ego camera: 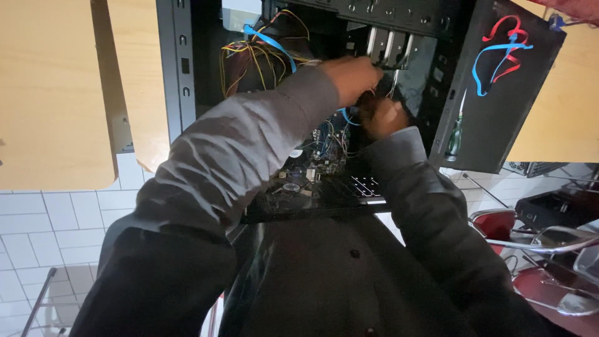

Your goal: The person connects internal components and cables, including blue SATA cables and small power/data wires, to a motherboard inside a desktop computer case.

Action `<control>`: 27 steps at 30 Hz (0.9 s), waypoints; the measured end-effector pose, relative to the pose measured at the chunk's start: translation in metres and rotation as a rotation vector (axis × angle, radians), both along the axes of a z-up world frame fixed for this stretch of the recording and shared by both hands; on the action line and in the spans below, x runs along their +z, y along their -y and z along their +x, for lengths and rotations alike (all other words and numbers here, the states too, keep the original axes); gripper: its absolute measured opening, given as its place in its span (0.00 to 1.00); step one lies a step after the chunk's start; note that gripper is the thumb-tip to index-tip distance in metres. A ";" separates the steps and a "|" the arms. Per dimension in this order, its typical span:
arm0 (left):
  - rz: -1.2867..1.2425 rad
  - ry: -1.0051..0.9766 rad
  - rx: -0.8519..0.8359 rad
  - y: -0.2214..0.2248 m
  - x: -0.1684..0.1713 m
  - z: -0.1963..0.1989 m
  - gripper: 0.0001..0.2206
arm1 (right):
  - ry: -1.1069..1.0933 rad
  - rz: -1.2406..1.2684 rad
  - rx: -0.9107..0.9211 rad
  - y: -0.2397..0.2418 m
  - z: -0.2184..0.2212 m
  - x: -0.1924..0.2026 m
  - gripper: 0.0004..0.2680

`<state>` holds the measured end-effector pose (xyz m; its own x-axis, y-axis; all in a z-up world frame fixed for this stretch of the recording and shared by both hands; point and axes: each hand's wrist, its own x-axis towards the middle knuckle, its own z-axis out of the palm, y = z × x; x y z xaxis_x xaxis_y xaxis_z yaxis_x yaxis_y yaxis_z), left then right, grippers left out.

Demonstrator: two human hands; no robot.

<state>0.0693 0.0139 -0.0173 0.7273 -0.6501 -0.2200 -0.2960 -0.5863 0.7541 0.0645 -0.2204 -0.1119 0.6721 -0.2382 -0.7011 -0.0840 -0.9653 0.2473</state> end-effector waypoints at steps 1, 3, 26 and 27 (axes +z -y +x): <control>0.000 -0.003 0.004 0.002 -0.003 0.001 0.09 | -0.003 0.000 0.004 -0.004 -0.010 0.013 0.12; -0.009 0.036 -0.005 0.006 -0.008 0.004 0.08 | 0.242 0.303 0.319 -0.012 -0.030 0.038 0.12; 0.111 0.023 -0.061 0.000 0.004 0.002 0.09 | 0.341 0.199 0.122 0.032 -0.027 -0.040 0.13; 0.064 0.047 -0.040 0.004 -0.004 0.002 0.12 | 0.237 0.404 0.079 -0.008 -0.024 0.017 0.10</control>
<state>0.0714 0.0102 -0.0210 0.7114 -0.6647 -0.2282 -0.3548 -0.6200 0.6998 0.0409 -0.2122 -0.0945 0.8300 0.0803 -0.5519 -0.0155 -0.9859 -0.1668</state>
